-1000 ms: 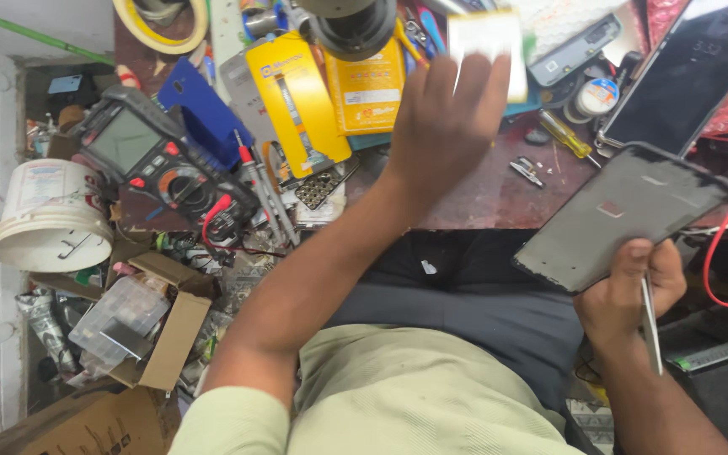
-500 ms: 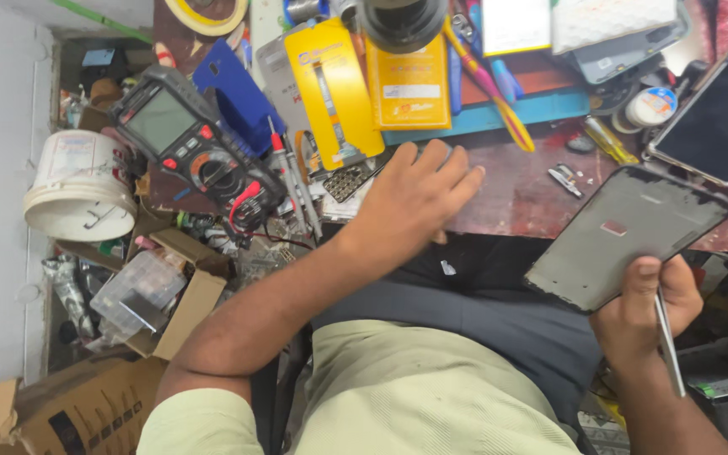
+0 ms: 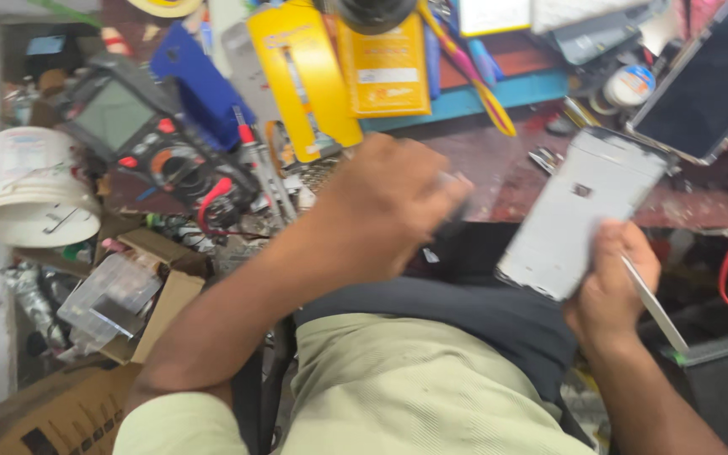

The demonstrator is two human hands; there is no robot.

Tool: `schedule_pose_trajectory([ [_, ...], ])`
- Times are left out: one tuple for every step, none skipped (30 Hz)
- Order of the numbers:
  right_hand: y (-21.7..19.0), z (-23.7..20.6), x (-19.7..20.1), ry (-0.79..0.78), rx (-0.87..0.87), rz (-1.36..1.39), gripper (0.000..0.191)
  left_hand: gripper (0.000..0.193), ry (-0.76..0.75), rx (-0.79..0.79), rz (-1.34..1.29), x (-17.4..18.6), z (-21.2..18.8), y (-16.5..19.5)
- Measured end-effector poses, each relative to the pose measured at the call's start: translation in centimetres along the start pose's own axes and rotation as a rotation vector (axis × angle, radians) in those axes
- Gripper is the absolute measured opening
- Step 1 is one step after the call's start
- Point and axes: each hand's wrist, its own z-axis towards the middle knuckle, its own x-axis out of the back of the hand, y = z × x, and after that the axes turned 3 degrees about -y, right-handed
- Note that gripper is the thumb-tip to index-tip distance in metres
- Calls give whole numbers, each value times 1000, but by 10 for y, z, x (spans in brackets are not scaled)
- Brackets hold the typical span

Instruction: The person sits at a cluttered repair bench holding a disassembled smartphone frame on their lap and uses a metal pry tool to scrape old adhesive and residue from the frame's edges and inner surface. They turn the frame over to work on different sides and briefly reach for items on the bench before resuming scraping.

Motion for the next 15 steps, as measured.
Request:
schedule_pose_trajectory([
  [-2, 0, -4, -5, -37, 4, 27, 50, 7, 66, 13, 9, -4, -4],
  [-3, -2, -9, -13, -73, 11, 27, 52, 15, 133, 28, 17, -8, -10],
  [-4, -5, -14, -21, -112, 17, 28, 54, -5, 234, 209, 24, -12, -17],
  [-5, -7, -19, -31, -156, 32, 28, 56, -27, 338, 392, 30, -16, -25],
  [-4, -9, -23, -45, -200, 49, 29, 55, 22, 385, 462, 33, -18, -36],
  [-5, -11, -26, -60, -245, 67, 30, 54, 69, 433, 533, 35, -19, -49],
  [-5, -11, -27, -85, -300, 52, 32, 54, 88, 441, 564, 34, -21, -60],
  [-5, -11, -30, -110, -354, 37, 33, 54, 108, 450, 596, 32, -23, -70],
  [-5, -10, -31, -137, -411, 23, 35, 53, 117, 450, 609, 27, -24, -78],
  [-5, -7, -32, -167, -442, -22, 36, 52, 126, 450, 623, 22, -25, -85],
  [-7, -3, -33, -199, -474, -67, 38, 50, 126, 442, 618, 18, -24, -92],
  [-8, 1, -35, -234, -505, -112, 39, 48, 128, 438, 612, 15, -26, -94],
  [-10, 7, -38, -269, -498, -202, 39, 46, 129, 435, 605, 13, -26, -94],
  [-15, 12, -39, -305, -492, -291, 40, 43, 128, 434, 596, 13, -26, -92],
  [-20, 19, -42, -341, -483, -378, 40, 43, 127, 438, 595, 14, -26, -87],
])
